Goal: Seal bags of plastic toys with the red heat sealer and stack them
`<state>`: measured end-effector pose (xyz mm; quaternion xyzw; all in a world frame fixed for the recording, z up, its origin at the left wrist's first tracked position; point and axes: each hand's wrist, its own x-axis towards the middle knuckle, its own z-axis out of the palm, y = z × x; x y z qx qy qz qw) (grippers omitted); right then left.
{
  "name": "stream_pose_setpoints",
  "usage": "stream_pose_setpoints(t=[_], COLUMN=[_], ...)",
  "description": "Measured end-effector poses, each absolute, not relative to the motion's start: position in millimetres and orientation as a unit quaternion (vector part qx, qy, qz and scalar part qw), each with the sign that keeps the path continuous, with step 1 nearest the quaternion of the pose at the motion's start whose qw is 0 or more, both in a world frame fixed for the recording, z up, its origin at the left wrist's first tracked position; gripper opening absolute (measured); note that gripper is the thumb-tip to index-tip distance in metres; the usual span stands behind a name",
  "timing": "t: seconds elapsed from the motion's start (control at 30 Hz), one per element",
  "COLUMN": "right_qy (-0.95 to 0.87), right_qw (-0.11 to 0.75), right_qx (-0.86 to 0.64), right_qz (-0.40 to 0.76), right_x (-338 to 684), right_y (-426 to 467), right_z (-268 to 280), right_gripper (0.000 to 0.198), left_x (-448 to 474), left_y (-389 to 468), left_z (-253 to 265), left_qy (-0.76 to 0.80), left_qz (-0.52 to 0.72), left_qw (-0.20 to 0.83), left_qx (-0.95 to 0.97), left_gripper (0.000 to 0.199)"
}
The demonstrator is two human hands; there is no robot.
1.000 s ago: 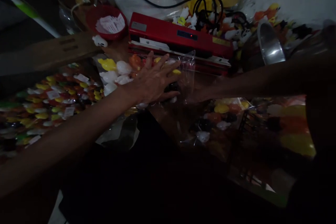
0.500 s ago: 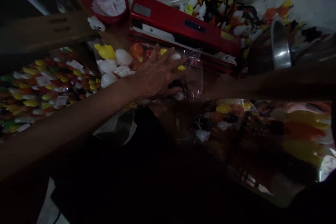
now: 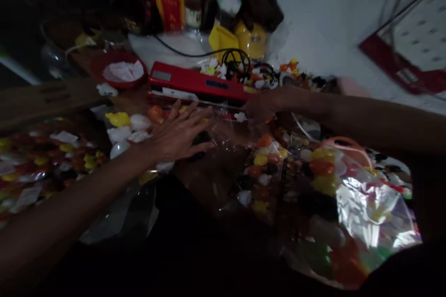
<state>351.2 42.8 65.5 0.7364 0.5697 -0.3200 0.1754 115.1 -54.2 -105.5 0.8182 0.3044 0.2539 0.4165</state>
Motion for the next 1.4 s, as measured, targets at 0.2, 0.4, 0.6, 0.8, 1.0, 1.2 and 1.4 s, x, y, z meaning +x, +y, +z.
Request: stream_pose_setpoints(t=[0.2, 0.4, 0.6, 0.8, 1.0, 1.2, 1.4], right_qy=[0.699, 0.748, 0.703, 0.366, 0.251, 0.264, 0.358], right_qw=[0.34, 0.264, 0.185, 0.04, -0.014, -0.076, -0.129], right_qx=[0.512, 0.468, 0.503, 0.68, 0.558, 0.549, 0.551], right_qz=[-0.365, -0.39, -0.468, -0.634, -0.791, -0.789, -0.743], right_x=[289.7, 247.0, 225.2, 200.3, 199.1, 187.6, 175.8], right_y=[71.8, 53.5, 56.6, 62.9, 71.7, 67.5, 55.6], right_z=[92.4, 58.9, 51.0, 59.7, 46.1, 47.3, 47.5], right_gripper=[0.031, 0.04, 0.047, 0.057, 0.034, 0.023, 0.014], left_x=[107.6, 106.2, 79.6, 59.2, 56.5, 44.7, 45.6], left_y=[-37.9, -34.6, -36.9, -44.6, -62.0, -71.1, -73.1], left_z=[-81.8, -55.9, -48.5, -54.0, -32.9, -19.3, -29.8], left_qy=[0.392, 0.438, 0.478, 0.424, 0.416, 0.425, 0.427], left_qz=[0.446, 0.508, 0.582, 0.542, 0.555, 0.572, 0.591], left_qw=[0.443, 0.639, 0.571, 0.685, 0.69, 0.665, 0.666], left_qx=[0.671, 0.376, 0.325, 0.239, 0.207, 0.224, 0.157], left_gripper=[0.05, 0.055, 0.043, 0.063, 0.07, 0.066, 0.067])
